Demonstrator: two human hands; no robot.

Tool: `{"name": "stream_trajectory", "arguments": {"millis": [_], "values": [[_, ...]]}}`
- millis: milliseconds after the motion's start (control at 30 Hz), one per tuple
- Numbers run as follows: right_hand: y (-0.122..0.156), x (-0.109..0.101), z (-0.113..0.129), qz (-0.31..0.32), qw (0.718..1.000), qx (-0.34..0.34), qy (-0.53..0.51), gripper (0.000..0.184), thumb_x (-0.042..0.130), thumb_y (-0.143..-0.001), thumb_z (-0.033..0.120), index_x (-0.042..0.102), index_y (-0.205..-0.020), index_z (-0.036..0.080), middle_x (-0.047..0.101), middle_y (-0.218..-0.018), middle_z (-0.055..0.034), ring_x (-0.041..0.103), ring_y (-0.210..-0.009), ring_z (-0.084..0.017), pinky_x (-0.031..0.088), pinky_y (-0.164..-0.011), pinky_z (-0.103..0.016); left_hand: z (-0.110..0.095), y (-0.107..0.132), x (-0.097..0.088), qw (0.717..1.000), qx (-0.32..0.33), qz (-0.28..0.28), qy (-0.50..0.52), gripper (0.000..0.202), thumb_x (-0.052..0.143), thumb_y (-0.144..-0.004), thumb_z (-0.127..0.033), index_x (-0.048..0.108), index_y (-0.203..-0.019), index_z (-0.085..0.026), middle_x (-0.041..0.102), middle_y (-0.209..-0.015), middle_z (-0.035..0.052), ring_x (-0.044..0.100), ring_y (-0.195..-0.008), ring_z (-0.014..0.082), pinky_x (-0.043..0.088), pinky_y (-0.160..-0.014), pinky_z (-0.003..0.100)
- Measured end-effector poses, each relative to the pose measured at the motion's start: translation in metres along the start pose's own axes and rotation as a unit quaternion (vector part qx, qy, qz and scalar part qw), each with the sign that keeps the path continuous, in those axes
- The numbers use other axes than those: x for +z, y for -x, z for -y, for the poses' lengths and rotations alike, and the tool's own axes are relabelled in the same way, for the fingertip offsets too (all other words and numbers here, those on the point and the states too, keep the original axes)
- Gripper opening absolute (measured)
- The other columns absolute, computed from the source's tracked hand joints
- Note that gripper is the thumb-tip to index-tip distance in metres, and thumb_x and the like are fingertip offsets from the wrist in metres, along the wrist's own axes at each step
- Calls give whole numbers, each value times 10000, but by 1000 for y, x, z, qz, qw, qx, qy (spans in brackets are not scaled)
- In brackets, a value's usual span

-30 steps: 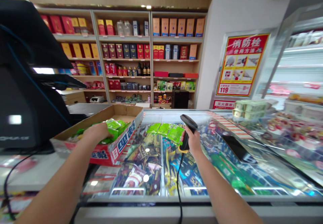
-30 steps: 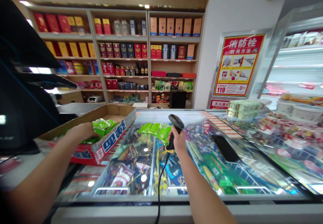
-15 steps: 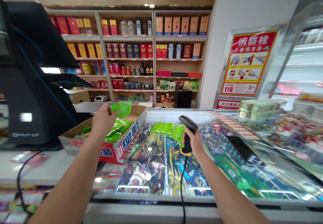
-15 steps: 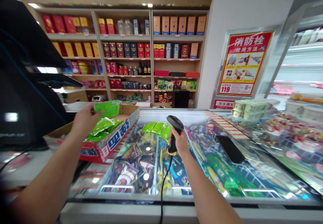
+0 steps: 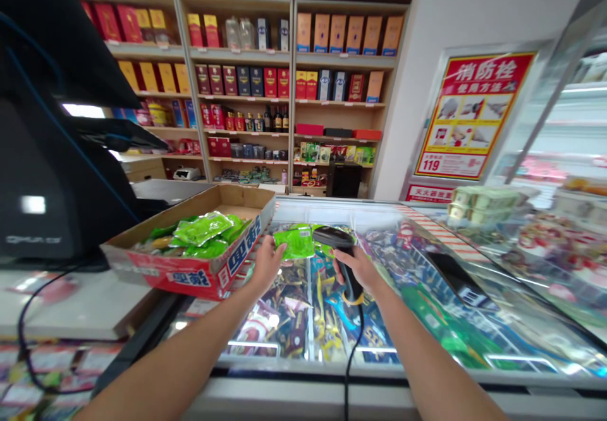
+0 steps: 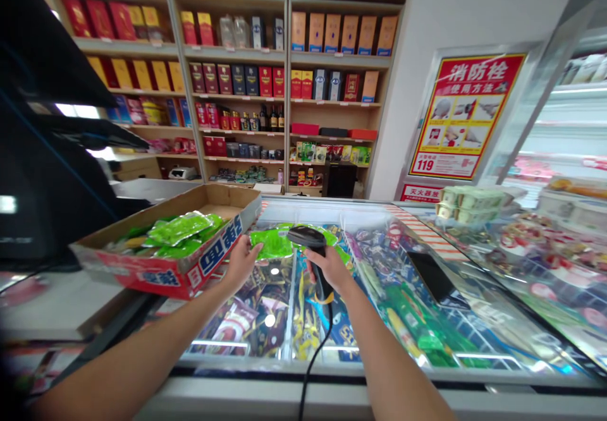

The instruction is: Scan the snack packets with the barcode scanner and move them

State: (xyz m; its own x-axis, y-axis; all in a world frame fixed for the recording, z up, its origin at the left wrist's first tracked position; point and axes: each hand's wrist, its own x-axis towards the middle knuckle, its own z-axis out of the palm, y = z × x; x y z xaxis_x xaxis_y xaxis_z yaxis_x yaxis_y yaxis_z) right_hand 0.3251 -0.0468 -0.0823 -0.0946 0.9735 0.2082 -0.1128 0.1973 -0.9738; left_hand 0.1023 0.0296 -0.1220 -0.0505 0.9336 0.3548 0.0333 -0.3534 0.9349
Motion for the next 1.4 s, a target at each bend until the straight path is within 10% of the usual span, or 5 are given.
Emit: {"name": "stream_trajectory", "arguments": {"millis": [833, 1100, 1400], "values": [[-1, 2, -5, 13, 1000, 26, 11, 304, 712, -698, 447, 598, -637, 172, 578, -455, 16, 512, -316, -126, 392, -326, -226, 4, 8, 4, 999, -2, 7, 37, 367, 675, -688, -470, 447, -812, -212, 565, -743, -25, 583, -621, 148, 523, -500, 293], [-9, -22, 9, -181, 978, -15, -105, 347, 747, -660, 468, 601, -769, 172, 593, -483, 25, 520, -334, -129, 414, -322, -235, -5, 1, 12, 998, -12, -66, -17, 284, 670, -661, -374, 441, -648, -206, 444, -538, -64, 481, -521, 105, 385, -478, 210], [-15, -57, 12, -354, 912, -95, -181, 355, 735, -670, 501, 528, -719, 216, 552, -445, 61, 526, -331, -137, 423, -331, -261, -9, -33, 93, 973, -126, -71, 179, 365, 731, -646, -317, 387, -671, -200, 463, -571, -76, 558, -547, 108, 515, -556, 277]]}}
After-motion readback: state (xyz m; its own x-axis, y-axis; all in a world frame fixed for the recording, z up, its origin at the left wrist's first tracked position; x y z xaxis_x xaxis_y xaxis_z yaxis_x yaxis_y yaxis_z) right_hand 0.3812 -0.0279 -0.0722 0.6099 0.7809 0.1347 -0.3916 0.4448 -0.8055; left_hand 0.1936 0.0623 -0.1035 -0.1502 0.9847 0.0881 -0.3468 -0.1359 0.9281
